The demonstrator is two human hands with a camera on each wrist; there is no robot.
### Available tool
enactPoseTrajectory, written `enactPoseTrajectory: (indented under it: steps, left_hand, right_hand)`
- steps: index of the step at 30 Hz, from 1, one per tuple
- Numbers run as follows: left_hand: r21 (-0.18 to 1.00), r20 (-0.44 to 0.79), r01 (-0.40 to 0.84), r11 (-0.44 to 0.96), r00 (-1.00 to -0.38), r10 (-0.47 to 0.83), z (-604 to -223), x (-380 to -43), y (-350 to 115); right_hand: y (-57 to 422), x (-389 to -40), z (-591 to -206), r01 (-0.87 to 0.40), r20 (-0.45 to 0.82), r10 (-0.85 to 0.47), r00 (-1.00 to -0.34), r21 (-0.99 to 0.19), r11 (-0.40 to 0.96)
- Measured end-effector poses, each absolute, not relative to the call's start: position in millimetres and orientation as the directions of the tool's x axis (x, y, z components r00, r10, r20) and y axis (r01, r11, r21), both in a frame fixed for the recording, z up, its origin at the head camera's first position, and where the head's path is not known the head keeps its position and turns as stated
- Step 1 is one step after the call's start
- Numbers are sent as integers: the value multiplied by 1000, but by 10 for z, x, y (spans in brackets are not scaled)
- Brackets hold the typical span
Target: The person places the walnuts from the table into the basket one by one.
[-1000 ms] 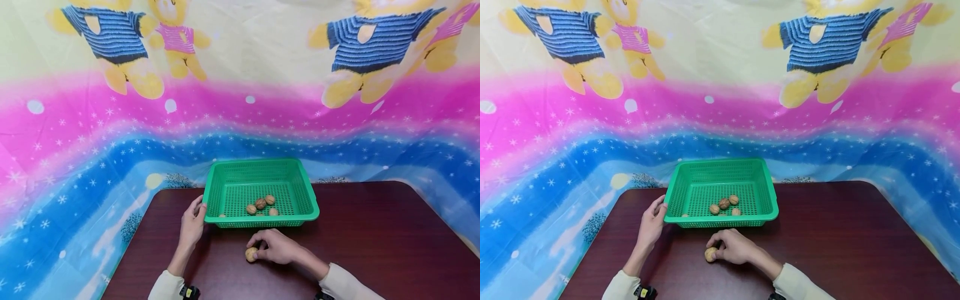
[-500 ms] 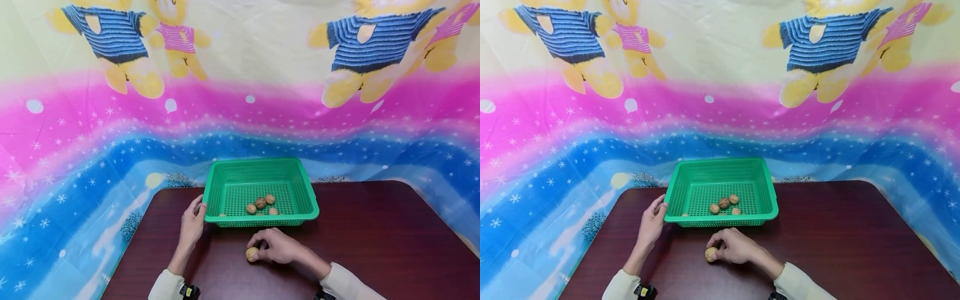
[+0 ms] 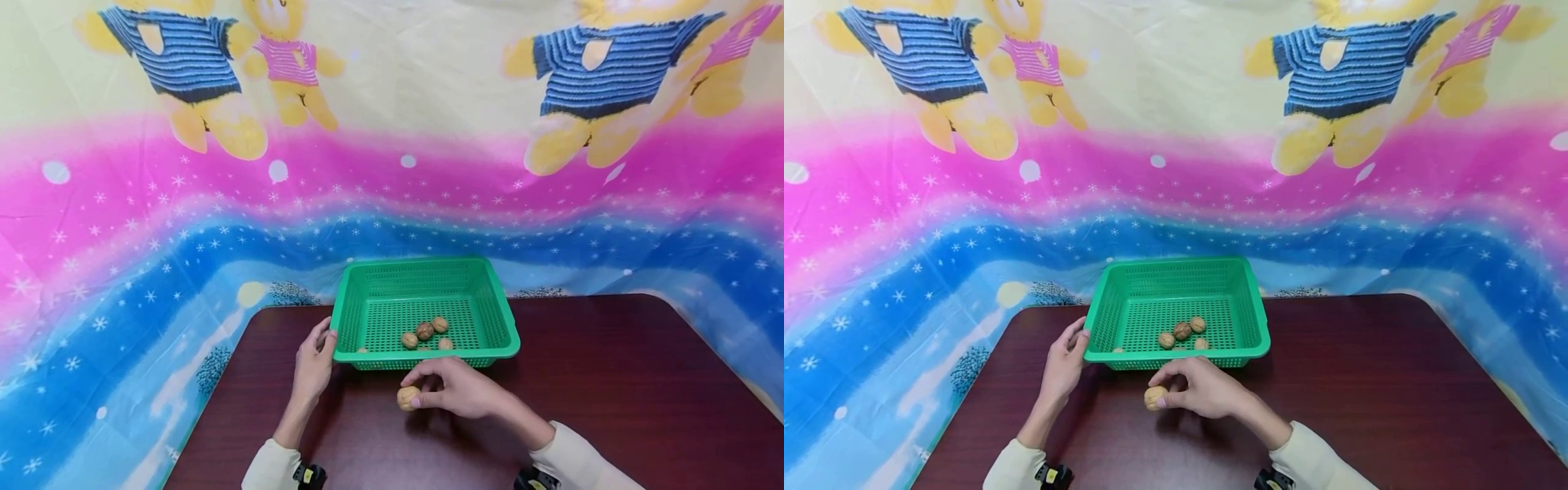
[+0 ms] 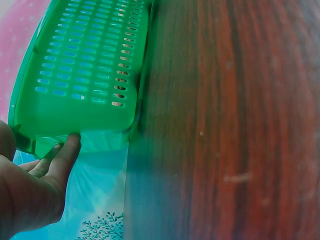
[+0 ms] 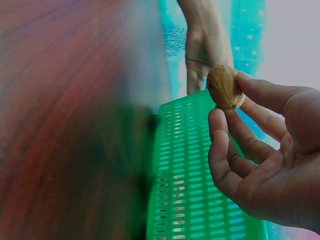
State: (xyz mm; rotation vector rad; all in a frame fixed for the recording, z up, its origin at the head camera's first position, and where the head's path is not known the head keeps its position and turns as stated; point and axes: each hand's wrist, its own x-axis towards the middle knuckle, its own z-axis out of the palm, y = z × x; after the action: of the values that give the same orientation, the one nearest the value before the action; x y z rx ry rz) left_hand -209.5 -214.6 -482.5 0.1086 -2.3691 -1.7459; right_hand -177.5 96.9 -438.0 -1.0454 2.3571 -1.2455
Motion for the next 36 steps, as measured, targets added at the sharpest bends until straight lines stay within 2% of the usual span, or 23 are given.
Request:
enactPoseTrajectory:
  steps: [10, 22, 36]
  left_hand:
    - [951, 107, 52, 306, -981, -164, -4819, -2084, -2152]
    - [949, 110, 54, 310, -980, -167, -4819, -2080, -2145]
    - [953, 106, 55, 299, -982, -159, -4823, -2090, -2157]
  right_hand:
    - [1020, -1786, -4205, -484, 143, -678, -721, -804, 345]
    - [1161, -2022, -4090, -453, 184, -602, -777, -828, 331]
    - [1279, -2311, -4100, -325, 100, -514, -852, -872, 368]
